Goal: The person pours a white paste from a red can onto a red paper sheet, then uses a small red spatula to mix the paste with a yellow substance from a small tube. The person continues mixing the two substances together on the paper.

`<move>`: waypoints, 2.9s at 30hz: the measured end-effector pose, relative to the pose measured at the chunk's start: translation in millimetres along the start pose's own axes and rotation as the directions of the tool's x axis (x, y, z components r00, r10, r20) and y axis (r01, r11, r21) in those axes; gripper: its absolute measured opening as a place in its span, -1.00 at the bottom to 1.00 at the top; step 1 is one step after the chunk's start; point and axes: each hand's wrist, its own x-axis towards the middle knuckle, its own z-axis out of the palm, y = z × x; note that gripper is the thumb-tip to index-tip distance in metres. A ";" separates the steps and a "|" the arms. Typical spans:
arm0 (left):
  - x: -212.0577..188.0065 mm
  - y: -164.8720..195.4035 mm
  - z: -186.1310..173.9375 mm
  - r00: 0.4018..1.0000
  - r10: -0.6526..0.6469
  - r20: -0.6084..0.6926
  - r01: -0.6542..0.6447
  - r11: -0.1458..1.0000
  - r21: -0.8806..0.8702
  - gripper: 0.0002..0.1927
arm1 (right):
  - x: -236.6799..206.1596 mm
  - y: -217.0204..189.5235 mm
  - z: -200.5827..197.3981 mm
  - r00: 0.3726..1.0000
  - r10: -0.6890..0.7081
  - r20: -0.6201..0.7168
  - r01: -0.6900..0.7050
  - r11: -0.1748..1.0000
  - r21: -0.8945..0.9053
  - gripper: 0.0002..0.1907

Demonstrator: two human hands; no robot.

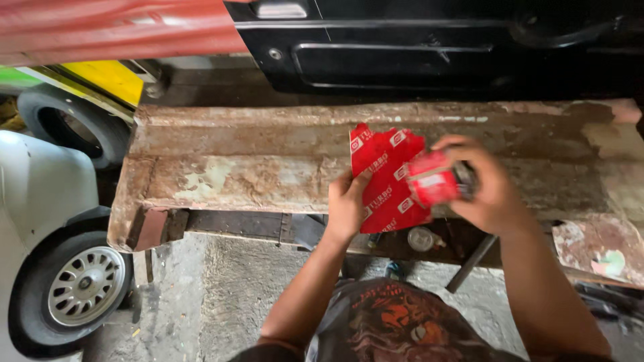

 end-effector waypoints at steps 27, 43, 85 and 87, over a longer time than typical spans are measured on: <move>1.8 5.0 3.6 0.997 0.071 0.036 -0.074 0.995 0.066 -0.71 | -2.4 3.2 0.7 0.997 -0.031 -0.064 0.022 0.990 -0.137 -0.31; 7.0 -1.4 3.7 0.996 0.052 0.074 -0.051 0.999 -0.017 -0.73 | -9.1 10.6 1.4 0.994 0.076 -0.075 -0.074 0.997 0.035 -0.26; 10.6 15.5 23.5 0.995 -0.069 0.066 0.068 0.997 0.024 -0.70 | 38.8 -39.6 -17.1 0.996 0.018 0.086 -0.020 1.000 0.020 -0.32; 11.9 15.5 17.3 0.995 -0.066 0.074 0.072 0.993 -0.089 -0.71 | 37.4 -39.6 -14.5 1.000 -0.022 -0.009 0.024 0.974 0.226 -0.28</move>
